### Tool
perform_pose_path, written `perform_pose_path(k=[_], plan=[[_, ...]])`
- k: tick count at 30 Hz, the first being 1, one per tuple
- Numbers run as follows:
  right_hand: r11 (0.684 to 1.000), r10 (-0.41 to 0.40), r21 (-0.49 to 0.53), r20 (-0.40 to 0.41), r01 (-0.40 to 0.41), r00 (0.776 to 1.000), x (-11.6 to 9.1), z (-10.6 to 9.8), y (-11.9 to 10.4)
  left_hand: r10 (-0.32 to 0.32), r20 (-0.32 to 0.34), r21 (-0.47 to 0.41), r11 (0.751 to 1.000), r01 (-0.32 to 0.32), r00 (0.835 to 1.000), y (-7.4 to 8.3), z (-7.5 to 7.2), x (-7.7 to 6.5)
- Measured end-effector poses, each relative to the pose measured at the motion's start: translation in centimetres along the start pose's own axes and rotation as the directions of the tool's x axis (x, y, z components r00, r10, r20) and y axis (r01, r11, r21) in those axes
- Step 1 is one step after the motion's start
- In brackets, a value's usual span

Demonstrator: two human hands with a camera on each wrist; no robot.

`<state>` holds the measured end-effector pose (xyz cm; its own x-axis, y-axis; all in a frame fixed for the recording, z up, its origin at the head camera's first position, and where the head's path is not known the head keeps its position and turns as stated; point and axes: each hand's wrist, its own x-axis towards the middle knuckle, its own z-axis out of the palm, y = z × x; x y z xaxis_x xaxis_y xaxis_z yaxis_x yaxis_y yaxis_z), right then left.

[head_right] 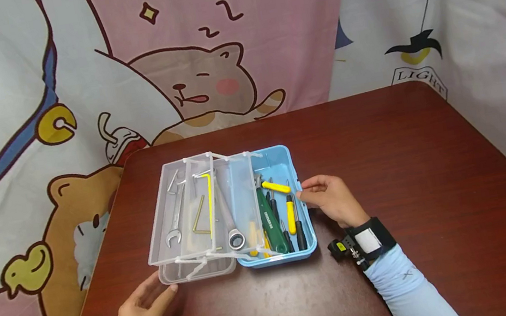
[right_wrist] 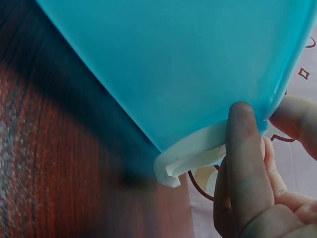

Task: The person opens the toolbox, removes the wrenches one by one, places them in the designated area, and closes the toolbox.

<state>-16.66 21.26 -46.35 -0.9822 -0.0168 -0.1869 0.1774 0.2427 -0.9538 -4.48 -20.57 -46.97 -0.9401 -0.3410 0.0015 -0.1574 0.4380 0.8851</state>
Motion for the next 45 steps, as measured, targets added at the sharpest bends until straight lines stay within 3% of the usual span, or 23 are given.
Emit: perform_pose_path(k=[5,11,17,23,31,40,42,45], plan=[[1.0,-0.001,0.003,0.0,0.001,1.0,0.1,0.1,0.1,0.031,-0.058,-0.02,0.999,-0.032,0.998,0.9,-1.0,-0.1],[1.0,0.008,-0.006,-0.006,-0.008,1.0,0.0,0.0,0.1,0.106,-0.154,-0.036,0.993,-0.113,0.982,2.0,-1.5,-0.4],[1.0,-0.005,-0.015,-0.011,0.005,1.0,0.1,0.0,0.0,0.207,-0.221,0.033,0.978,-0.204,0.953,3.7,-1.9,-0.4],[1.0,0.0,-0.005,-0.005,0.0,1.0,0.0,0.0,-0.1,0.335,-0.208,0.103,0.942,-0.32,0.919,5.2,-2.2,-0.2],[1.0,0.001,-0.001,-0.002,-0.001,1.0,0.0,0.0,-0.1,0.534,-0.129,0.177,0.841,-0.51,0.836,6.2,-2.3,0.7],[1.0,-0.005,-0.011,-0.008,0.005,1.0,0.0,0.0,-0.1,0.701,-0.094,0.233,0.706,-0.669,0.707,7.5,-2.1,1.6],[1.0,-0.006,-0.018,-0.009,0.006,1.0,0.0,0.0,0.0,0.721,-0.087,0.248,0.684,-0.686,0.687,7.9,-2.1,1.7],[1.0,-0.011,-0.027,-0.011,0.01,1.0,0.0,0.0,0.1,0.738,-0.054,0.273,0.658,-0.701,0.672,8.4,-2.1,1.8]])
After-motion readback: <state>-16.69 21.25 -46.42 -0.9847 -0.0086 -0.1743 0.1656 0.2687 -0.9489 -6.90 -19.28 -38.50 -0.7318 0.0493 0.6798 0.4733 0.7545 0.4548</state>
